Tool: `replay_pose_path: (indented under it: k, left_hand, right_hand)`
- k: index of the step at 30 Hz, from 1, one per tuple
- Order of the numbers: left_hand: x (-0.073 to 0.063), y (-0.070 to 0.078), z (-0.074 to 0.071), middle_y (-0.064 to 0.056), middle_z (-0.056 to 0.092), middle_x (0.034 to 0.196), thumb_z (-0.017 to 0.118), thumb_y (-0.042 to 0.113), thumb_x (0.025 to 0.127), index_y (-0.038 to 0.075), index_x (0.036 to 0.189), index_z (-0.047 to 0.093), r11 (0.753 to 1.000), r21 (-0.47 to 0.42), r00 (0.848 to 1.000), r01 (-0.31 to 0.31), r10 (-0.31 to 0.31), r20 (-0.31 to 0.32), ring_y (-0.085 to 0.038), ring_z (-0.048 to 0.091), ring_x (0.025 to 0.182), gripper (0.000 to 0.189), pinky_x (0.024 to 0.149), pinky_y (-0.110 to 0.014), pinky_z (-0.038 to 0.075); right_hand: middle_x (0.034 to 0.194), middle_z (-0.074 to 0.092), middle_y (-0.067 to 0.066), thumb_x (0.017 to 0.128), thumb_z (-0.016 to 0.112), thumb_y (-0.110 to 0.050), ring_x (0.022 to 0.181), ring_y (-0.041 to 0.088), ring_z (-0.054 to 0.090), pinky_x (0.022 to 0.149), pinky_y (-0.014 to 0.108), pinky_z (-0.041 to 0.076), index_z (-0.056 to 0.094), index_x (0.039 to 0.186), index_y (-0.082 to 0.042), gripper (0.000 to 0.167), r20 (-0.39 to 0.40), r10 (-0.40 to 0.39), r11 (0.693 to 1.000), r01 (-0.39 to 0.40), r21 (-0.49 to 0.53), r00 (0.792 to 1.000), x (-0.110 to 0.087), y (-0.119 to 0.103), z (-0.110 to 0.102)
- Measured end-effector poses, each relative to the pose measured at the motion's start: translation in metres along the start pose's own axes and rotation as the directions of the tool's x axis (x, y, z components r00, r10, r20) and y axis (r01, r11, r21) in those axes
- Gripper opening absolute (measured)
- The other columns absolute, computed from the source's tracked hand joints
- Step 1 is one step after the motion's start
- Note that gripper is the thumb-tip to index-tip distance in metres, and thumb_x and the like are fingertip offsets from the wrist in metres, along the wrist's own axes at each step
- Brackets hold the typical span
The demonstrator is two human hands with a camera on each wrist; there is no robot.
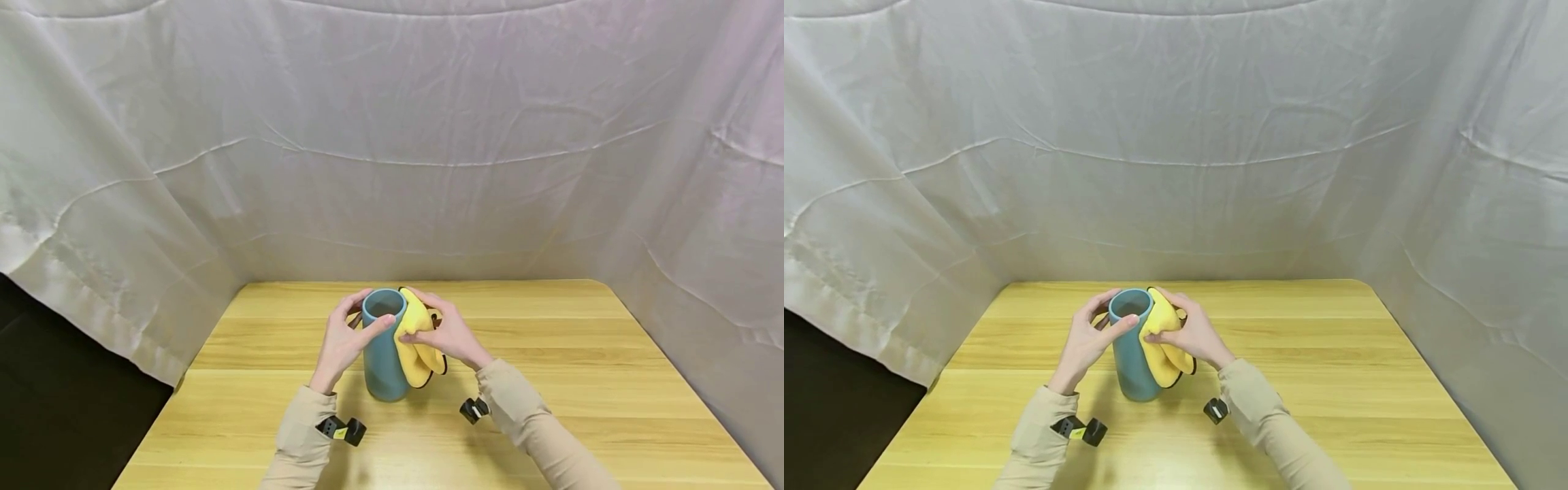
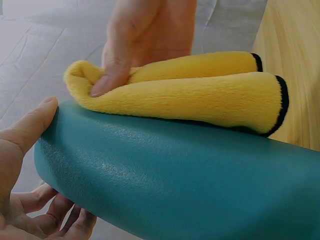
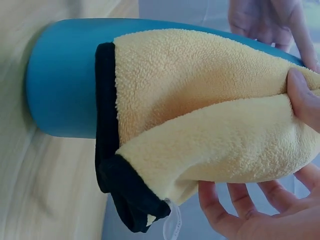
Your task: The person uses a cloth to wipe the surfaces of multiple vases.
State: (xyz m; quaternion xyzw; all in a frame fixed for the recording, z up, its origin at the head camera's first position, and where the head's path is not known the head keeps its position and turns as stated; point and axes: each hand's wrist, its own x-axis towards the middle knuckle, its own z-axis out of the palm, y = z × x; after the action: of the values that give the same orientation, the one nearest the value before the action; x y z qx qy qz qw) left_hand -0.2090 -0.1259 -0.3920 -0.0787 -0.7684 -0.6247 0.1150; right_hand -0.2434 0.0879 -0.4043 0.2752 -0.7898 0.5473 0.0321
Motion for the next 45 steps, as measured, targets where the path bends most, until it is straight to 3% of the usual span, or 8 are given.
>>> replay_pose_path:
  k: [13,20,28,34,42,45]
  left_hand:
    - [0.0,0.001,0.0,-0.007,0.062,0.126,0.085,0.026,0.08,0.015,0.134,0.062,1.0,-0.003,1.0,-0.002,0.002,-0.002,-0.023,0.054,0.119,0.06,0.113,-0.051,0.046]
    - [0.0,0.0,0.0,-0.007,0.062,0.128,0.085,0.026,0.08,0.015,0.135,0.061,1.0,-0.001,1.0,0.001,-0.001,0.0,-0.024,0.054,0.121,0.061,0.114,-0.052,0.045]
    - [0.0,0.0,-0.001,-0.009,0.061,0.13,0.084,0.025,0.081,0.014,0.136,0.06,1.0,-0.003,1.0,0.008,-0.008,0.01,-0.026,0.054,0.123,0.061,0.116,-0.053,0.043]
    - [0.0,0.0,-0.001,-0.009,0.061,0.13,0.085,0.024,0.081,0.014,0.137,0.06,1.0,-0.006,1.0,0.01,-0.01,0.01,-0.026,0.053,0.123,0.062,0.116,-0.053,0.042]
    - [0.0,0.0,-0.001,-0.01,0.061,0.129,0.084,0.024,0.081,0.011,0.138,0.059,1.0,0.0,1.0,0.002,-0.002,0.007,-0.026,0.054,0.122,0.063,0.115,-0.053,0.043]
    - [0.0,0.0,-0.001,-0.01,0.061,0.13,0.085,0.024,0.081,0.012,0.138,0.059,1.0,0.003,1.0,0.004,-0.004,0.007,-0.026,0.054,0.122,0.063,0.115,-0.053,0.043]
  right_hand:
    - [0.143,0.061,0.012,0.077,0.087,-0.016,0.122,0.03,0.058,0.095,0.041,0.052,0.051,0.148,-0.014,0.079,0.017,-0.001,1.0,0.001,-0.011,1.0,-0.002,-0.003,-0.001]
    - [0.145,0.058,0.011,0.076,0.088,-0.016,0.118,0.028,0.061,0.09,0.035,0.059,0.051,0.148,-0.018,0.081,0.074,0.048,0.998,-0.05,0.034,0.996,-0.008,0.012,0.001]
    - [0.148,0.056,0.012,0.074,0.09,-0.017,0.128,0.033,0.059,0.102,0.05,0.054,0.05,0.149,-0.015,0.084,0.099,0.1,0.995,-0.1,-0.005,0.99,-0.021,0.037,0.009]
    - [0.145,0.059,0.011,0.074,0.089,-0.015,0.122,0.03,0.06,0.098,0.043,0.055,0.051,0.148,-0.015,0.083,0.098,0.093,0.996,-0.092,-0.011,0.991,-0.026,0.05,0.013]
    - [0.148,0.057,0.011,0.075,0.089,-0.015,0.125,0.031,0.058,0.101,0.045,0.052,0.05,0.149,-0.017,0.084,0.098,0.107,0.994,-0.109,0.013,0.989,-0.027,0.052,0.015]
    - [0.148,0.056,0.011,0.075,0.089,-0.014,0.124,0.031,0.058,0.099,0.038,0.054,0.05,0.149,-0.017,0.084,0.102,0.125,0.991,-0.128,0.029,0.987,-0.027,0.052,0.015]
